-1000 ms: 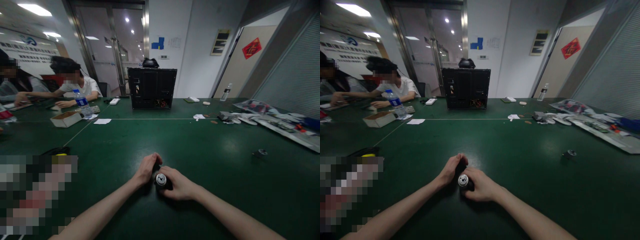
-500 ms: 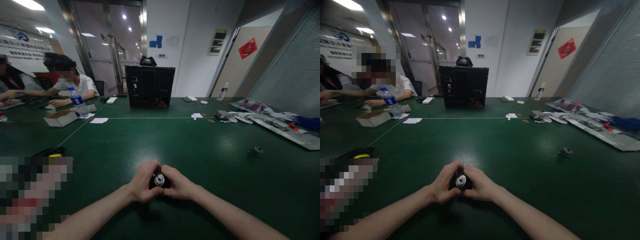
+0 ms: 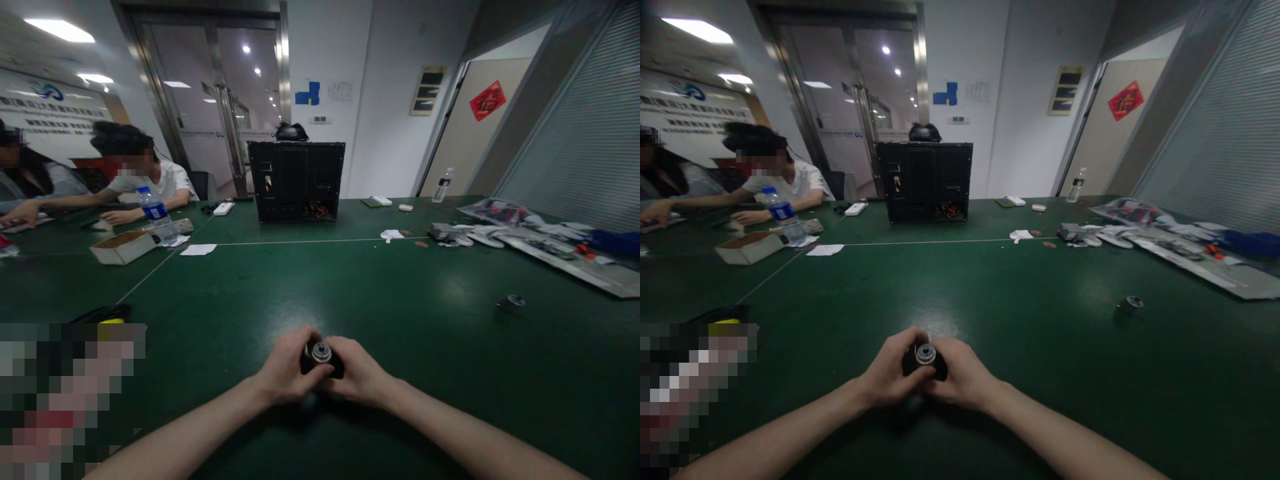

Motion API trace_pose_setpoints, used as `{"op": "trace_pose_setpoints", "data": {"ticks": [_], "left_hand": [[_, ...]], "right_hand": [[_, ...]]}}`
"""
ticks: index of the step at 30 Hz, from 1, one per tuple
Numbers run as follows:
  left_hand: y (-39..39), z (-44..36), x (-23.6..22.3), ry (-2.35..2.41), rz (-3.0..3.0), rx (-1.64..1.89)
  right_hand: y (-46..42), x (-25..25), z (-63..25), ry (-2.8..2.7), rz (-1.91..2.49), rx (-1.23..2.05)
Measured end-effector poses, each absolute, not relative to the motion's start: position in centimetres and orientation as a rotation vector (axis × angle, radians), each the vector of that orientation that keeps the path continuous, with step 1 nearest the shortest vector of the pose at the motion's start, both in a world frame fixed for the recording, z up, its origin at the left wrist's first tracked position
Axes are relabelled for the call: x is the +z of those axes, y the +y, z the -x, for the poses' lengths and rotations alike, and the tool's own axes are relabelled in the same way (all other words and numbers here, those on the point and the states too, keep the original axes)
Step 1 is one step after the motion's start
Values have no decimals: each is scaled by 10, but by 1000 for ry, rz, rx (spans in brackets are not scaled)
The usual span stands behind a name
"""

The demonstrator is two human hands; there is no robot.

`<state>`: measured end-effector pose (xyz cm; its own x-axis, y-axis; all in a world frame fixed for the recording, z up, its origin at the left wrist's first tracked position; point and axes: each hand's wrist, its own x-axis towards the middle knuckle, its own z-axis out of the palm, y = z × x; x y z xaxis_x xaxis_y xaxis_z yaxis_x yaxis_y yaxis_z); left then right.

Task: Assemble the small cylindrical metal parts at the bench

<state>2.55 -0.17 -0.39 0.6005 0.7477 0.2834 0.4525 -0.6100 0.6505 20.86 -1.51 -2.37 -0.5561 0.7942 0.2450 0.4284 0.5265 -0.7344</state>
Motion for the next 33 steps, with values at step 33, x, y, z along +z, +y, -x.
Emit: {"op": "trace_pose_setpoints", "data": {"ticks": [33], "left_hand": [[19, -26, -15, 1004, -1967, 757]], "right_hand": [[-11, -29, -209, -1855, 1043, 1193]]}}
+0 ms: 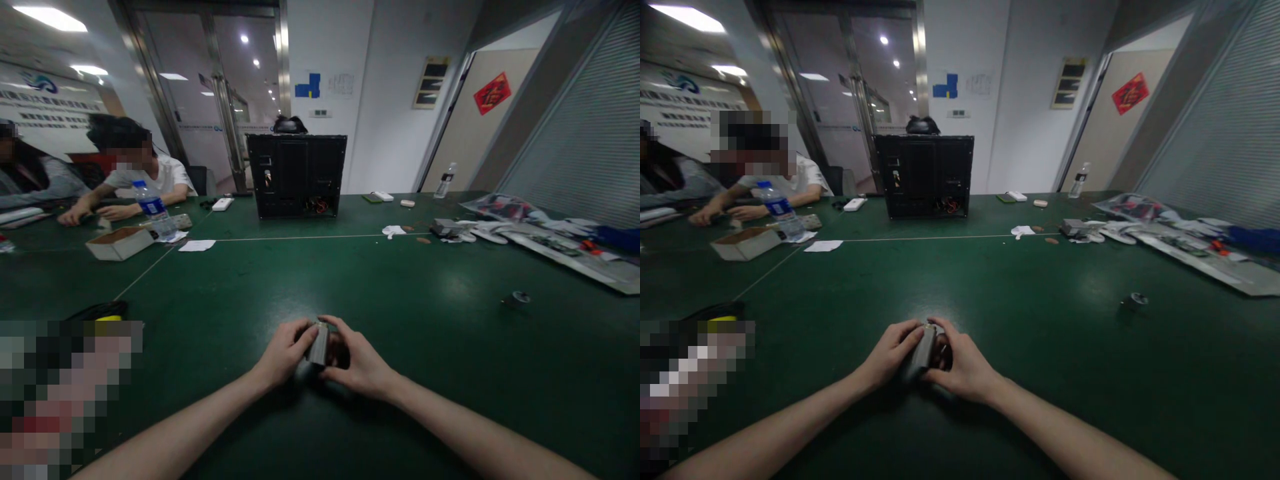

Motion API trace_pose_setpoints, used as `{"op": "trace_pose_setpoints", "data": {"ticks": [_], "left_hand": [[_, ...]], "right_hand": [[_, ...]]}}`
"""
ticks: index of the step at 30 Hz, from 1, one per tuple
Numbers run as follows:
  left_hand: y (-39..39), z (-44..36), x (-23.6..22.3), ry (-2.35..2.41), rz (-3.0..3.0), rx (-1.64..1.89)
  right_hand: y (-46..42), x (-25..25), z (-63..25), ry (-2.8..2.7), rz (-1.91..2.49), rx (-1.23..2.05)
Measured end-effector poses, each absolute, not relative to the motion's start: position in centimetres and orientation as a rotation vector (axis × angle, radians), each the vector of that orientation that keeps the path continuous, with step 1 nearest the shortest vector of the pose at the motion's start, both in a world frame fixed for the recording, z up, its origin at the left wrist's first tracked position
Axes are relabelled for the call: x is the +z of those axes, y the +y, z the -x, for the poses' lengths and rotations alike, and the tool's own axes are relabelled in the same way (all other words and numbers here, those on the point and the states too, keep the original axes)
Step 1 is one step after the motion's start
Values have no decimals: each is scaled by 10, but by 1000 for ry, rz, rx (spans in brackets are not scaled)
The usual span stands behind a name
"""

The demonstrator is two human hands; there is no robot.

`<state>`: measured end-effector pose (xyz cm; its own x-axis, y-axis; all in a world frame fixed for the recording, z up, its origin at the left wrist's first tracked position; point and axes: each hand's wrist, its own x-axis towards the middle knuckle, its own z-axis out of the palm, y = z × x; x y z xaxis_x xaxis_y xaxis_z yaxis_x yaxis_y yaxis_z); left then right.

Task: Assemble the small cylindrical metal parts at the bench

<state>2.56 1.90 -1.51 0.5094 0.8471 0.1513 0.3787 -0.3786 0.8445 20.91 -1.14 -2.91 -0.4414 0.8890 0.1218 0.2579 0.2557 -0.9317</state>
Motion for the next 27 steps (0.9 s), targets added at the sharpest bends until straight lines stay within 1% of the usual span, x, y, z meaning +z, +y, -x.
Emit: {"op": "trace_pose_setpoints", "data": {"ticks": [8, 16, 22, 27], "left_hand": [[24, -25, -22, 959, -1847, 730], [20, -27, -25, 1011, -1760, 660], [19, -28, -24, 1008, -1790, 580], [19, -28, -22, 1009, -1828, 588]], "right_hand": [[-6, -34, -212, -1747, 1019, 1292], [0, -40, -215, -1563, 875, 1559], [3, -37, -215, -1559, 864, 1579], [2, -39, -215, -1528, 866, 1594]]}}
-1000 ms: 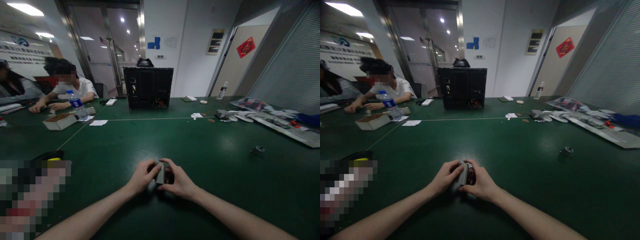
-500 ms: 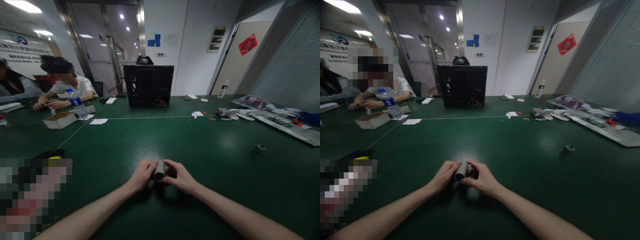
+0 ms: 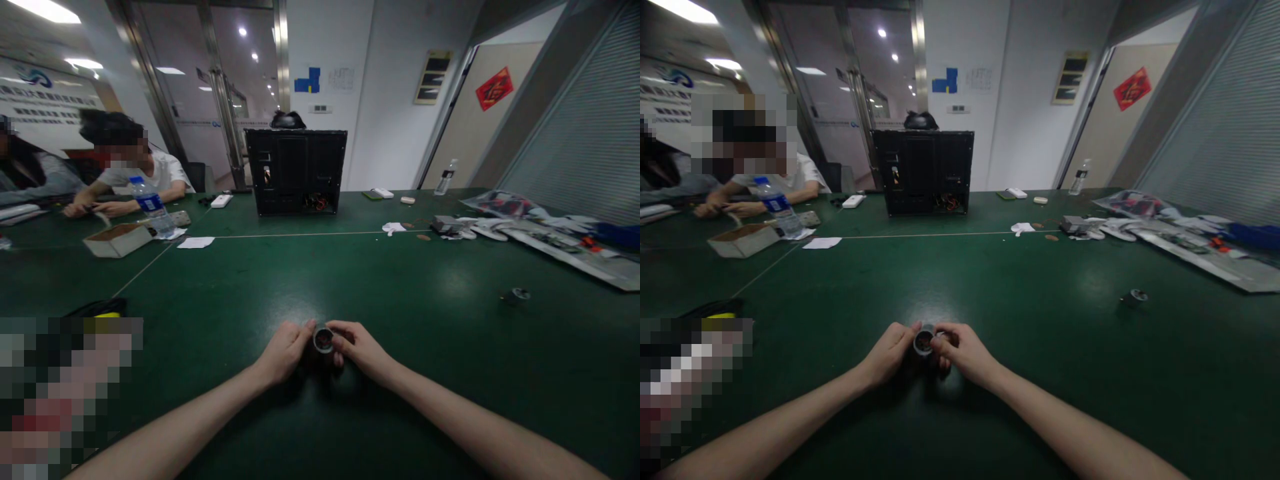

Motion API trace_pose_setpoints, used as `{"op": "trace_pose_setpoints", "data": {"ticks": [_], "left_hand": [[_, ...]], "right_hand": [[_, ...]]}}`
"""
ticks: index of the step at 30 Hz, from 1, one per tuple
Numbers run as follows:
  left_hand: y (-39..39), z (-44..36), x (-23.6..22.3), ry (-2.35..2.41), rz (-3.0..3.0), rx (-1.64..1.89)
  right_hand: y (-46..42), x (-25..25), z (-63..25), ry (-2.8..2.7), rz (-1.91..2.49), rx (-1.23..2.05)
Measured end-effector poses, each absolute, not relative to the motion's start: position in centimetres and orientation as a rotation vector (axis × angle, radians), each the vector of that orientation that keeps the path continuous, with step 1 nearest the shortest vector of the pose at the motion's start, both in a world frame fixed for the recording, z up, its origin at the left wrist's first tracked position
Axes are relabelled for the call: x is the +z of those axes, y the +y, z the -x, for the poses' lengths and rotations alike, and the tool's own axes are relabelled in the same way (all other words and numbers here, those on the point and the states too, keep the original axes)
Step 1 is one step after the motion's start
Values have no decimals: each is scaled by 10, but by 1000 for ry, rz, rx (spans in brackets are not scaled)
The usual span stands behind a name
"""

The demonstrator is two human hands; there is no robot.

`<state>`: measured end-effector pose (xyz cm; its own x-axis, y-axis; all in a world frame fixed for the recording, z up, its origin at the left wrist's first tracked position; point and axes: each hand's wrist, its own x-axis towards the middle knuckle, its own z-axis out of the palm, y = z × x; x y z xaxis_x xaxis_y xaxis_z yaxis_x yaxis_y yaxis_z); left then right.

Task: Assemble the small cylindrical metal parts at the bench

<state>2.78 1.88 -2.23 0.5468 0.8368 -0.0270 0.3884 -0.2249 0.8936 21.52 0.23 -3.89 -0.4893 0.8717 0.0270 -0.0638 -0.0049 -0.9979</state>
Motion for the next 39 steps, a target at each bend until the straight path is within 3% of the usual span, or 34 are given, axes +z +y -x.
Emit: {"op": "trace_pose_setpoints", "data": {"ticks": [16, 24, 33, 39], "left_hand": [[17, -26, -6, 850, -1994, 725], [21, -28, -12, 1005, -2083, 740], [23, -28, -14, 889, -1862, 701], [24, -28, -22, 902, -1801, 675]], "right_hand": [[-7, -37, -211, -1840, 1062, 995], [-7, -37, -216, -2006, 1080, 731], [-4, -31, -219, -2045, 1048, 747], [-5, -26, -219, -1934, 1070, 986]]}}
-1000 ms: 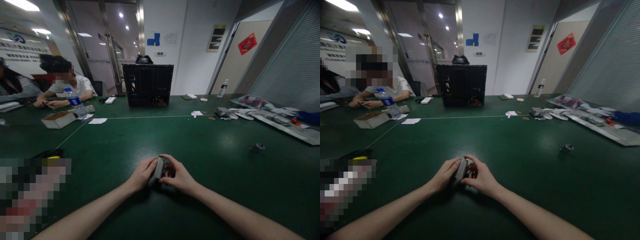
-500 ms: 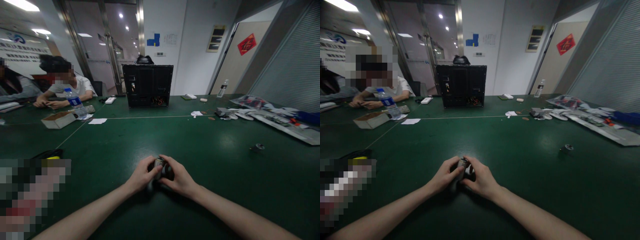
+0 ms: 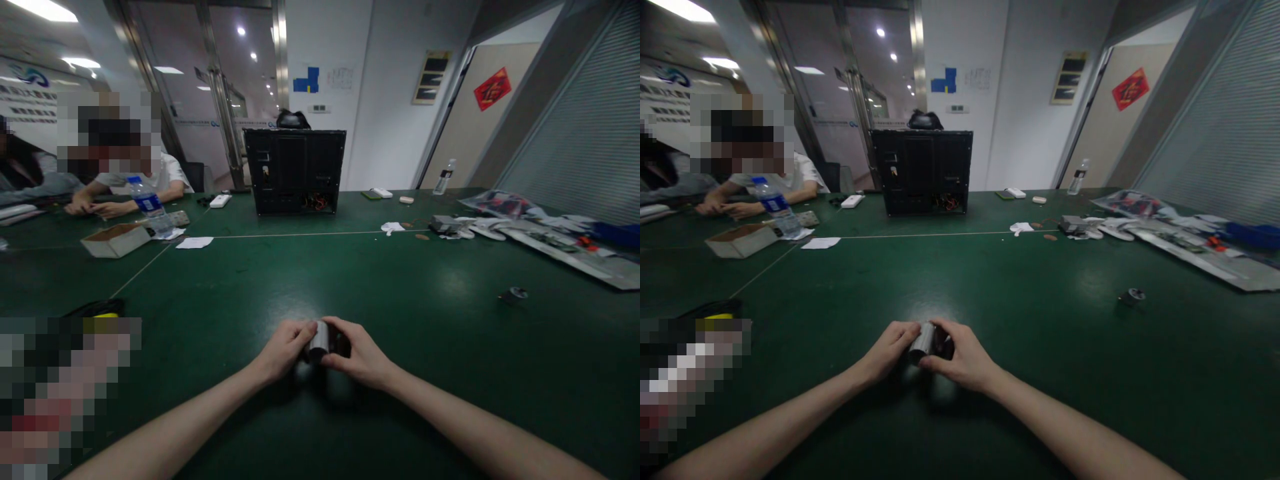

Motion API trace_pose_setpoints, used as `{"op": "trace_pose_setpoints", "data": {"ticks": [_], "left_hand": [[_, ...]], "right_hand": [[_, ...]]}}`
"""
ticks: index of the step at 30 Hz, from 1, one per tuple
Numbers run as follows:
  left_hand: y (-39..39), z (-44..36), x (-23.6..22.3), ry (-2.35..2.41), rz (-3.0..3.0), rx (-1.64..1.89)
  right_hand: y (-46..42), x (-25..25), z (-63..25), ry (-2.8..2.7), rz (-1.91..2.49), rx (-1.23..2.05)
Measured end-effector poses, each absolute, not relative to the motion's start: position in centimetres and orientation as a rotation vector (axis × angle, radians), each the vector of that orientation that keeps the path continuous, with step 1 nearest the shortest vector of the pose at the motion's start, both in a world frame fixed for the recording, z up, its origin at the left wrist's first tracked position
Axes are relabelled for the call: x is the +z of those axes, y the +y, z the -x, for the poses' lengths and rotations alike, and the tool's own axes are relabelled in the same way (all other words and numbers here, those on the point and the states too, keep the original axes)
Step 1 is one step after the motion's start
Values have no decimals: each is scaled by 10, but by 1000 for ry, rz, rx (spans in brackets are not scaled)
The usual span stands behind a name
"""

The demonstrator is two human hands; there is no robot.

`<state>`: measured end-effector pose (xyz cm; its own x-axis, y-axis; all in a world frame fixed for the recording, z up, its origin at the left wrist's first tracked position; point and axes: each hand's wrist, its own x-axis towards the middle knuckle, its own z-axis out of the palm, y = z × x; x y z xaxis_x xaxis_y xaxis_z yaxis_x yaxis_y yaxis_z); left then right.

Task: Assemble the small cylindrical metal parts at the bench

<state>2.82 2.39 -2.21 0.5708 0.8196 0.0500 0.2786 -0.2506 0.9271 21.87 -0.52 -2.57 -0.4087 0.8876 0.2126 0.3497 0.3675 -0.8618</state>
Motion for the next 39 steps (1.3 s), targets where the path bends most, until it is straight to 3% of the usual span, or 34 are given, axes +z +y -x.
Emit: {"op": "trace_pose_setpoints", "data": {"ticks": [10, 20, 39], "left_hand": [[20, -29, -24, 902, -1813, 581], [24, -29, -24, 957, -1867, 642], [26, -25, -15, 783, -1842, 621]], "right_hand": [[3, -33, -219, -1756, 873, 1315], [3, -38, -218, -1666, 1005, 1350], [-9, -30, -217, -1972, 1065, 844]]}}
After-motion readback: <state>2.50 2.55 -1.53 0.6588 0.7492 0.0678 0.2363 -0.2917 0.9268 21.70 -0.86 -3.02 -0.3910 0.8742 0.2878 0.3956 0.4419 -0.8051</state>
